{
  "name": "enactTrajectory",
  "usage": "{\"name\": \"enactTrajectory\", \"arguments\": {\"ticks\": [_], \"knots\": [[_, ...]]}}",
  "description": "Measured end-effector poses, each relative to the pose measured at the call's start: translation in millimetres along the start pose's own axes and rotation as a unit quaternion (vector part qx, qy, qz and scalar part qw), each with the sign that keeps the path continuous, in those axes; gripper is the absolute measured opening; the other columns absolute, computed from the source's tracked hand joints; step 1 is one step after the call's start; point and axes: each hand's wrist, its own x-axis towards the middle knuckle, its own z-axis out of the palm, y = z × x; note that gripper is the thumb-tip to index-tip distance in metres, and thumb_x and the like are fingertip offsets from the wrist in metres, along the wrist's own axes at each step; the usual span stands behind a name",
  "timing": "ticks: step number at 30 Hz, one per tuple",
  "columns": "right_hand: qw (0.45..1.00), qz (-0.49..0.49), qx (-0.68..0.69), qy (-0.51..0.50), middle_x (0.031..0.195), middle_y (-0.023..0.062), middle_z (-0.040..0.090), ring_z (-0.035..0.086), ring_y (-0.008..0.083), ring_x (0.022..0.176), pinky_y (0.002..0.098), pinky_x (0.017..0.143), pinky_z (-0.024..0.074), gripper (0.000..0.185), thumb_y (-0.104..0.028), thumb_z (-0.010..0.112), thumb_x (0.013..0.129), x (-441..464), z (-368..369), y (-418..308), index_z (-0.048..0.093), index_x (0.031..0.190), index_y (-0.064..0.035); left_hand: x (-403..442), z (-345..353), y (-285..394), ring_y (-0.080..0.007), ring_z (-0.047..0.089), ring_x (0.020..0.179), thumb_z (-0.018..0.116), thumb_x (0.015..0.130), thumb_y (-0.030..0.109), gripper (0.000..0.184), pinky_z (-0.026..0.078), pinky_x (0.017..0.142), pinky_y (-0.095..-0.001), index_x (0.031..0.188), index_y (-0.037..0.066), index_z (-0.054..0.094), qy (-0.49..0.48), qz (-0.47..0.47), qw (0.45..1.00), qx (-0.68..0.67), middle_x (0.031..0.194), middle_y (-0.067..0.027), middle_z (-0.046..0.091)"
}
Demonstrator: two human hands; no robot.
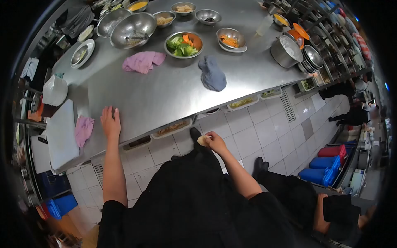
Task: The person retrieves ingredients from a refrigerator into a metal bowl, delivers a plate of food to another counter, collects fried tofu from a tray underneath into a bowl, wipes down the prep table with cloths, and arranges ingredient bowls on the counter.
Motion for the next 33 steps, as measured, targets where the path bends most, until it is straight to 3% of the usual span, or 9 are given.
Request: {"name": "enactTrajectory", "arguments": {"ticks": [9, 12, 18, 21, 23, 25, 26, 29, 33], "knots": [[0.993, 0.045, -0.101, -0.041, 0.071, 0.008, 0.065, 0.059, 0.0179, 0.051, 0.0329, 0.045, 0.0483, 0.031, -0.027, 0.06, 0.09, 83, 106, 93, 0.059, 0.112, -0.0051, -40, -22, 11, -0.0296, 0.032, 0.141, 0.048, 0.098, 0.042, 0.05, 0.021, 0.117, -0.046, 0.136, 0.009, 0.052, -0.015, 0.014, 0.999, 0.028, 0.148, -0.0137, 0.042], [0.972, 0.163, -0.159, -0.06, 0.08, 0.0154, 0.07, 0.068, 0.0259, 0.062, 0.0355, 0.058, 0.054, 0.029, -0.033, 0.064, 0.083, 93, 118, 60, 0.067, 0.097, -0.0078, -38, -18, 12, -0.03, 0.032, 0.141, 0.049, 0.098, 0.04, 0.05, 0.02, 0.118, -0.0464, 0.136, 0.009, 0.051, -0.012, 0.017, 0.999, 0.027, 0.148, -0.0138, 0.042], [0.883, 0.107, -0.36, -0.283, 0.067, 0.0084, 0.064, 0.063, 0.0199, 0.054, 0.0342, 0.046, 0.0516, 0.028, -0.032, 0.063, 0.087, 198, 149, 107, 0.065, 0.09, -0.0037, -33, -14, 15, -0.0316, 0.033, 0.14, 0.05, 0.098, 0.037, 0.048, 0.02, 0.117, -0.0474, 0.135, 0.008, 0.052, -0.023, 0.021, 0.999, 0.024, 0.147, -0.0145, 0.043], [0.969, 0.209, 0.127, -0.027, 0.077, 0.007, 0.062, 0.063, 0.018, 0.062, 0.0355, 0.049, 0.0539, 0.03, -0.034, 0.059, 0.091, 227, 158, 125, 0.059, 0.104, -0.0074, -31, -10, 16, -0.032, 0.034, 0.14, 0.051, 0.098, 0.036, 0.047, 0.02, 0.117, -0.0476, 0.134, 0.007, 0.052, -0.027, 0.021, 0.999, 0.023, 0.146, -0.0149, 0.044], [0.974, 0.213, 0.076, -0.011, 0.089, 0.0164, 0.068, 0.068, 0.0225, 0.063, 0.0341, 0.053, 0.0554, 0.037, -0.037, 0.058, 0.091, 227, 163, 143, 0.06, 0.106, -0.0032, -34, -12, 14, -0.032, 0.034, 0.14, 0.051, 0.098, 0.035, 0.046, 0.02, 0.117, -0.0475, 0.134, 0.007, 0.053, -0.023, 0.029, 0.999, 0.014, 0.146, -0.015, 0.044], [0.975, 0.004, -0.192, -0.112, 0.083, 0.0104, 0.063, 0.065, 0.0191, 0.065, 0.0366, 0.048, 0.054, 0.032, -0.035, 0.055, 0.094, 220, 157, 157, 0.056, 0.106, -0.0044, -32, -14, 16, -0.0319, 0.034, 0.14, 0.052, 0.097, 0.035, 0.046, 0.02, 0.117, -0.0471, 0.134, 0.006, 0.053, -0.014, 0.031, 0.999, 0.024, 0.145, -0.0153, 0.045], [0.962, 0.162, -0.16, -0.15, 0.082, 0.0118, 0.064, 0.065, 0.0195, 0.065, 0.0368, 0.046, 0.0525, 0.036, -0.039, 0.052, 0.094, 205, 151, 136, 0.058, 0.097, -0.0034, -31, -16, 18, -0.0319, 0.034, 0.14, 0.052, 0.097, 0.035, 0.046, 0.02, 0.117, -0.0471, 0.134, 0.006, 0.053, -0.005, 0.031, 0.999, 0.015, 0.145, -0.0153, 0.045], [0.945, -0.038, -0.324, 0.016, 0.086, 0.0196, 0.069, 0.067, 0.0391, 0.08, 0.0489, 0.08, 0.0517, 0.04, -0.043, 0.052, 0.093, 127, 139, 117, 0.067, 0.09, -0.0054, -31, -20, 17, -0.0317, 0.034, 0.14, 0.051, 0.097, 0.035, 0.046, 0.02, 0.118, -0.0464, 0.134, 0.006, 0.053, 0.001, 0.023, 1.0, 0.005, 0.146, -0.0151, 0.045], [0.937, -0.033, -0.346, -0.017, 0.098, 0.0209, 0.068, 0.064, 0.0412, 0.094, 0.0494, 0.082, 0.0518, 0.032, -0.033, 0.049, 0.09, 82, 105, 125, 0.068, 0.093, -0.0076, -34, -22, 16, -0.0313, 0.035, 0.139, 0.05, 0.098, 0.037, 0.045, 0.021, 0.117, -0.0468, 0.134, 0.008, 0.054, 0.009, 0.024, 1.0, 0.005, 0.146, -0.0137, 0.045]]}}
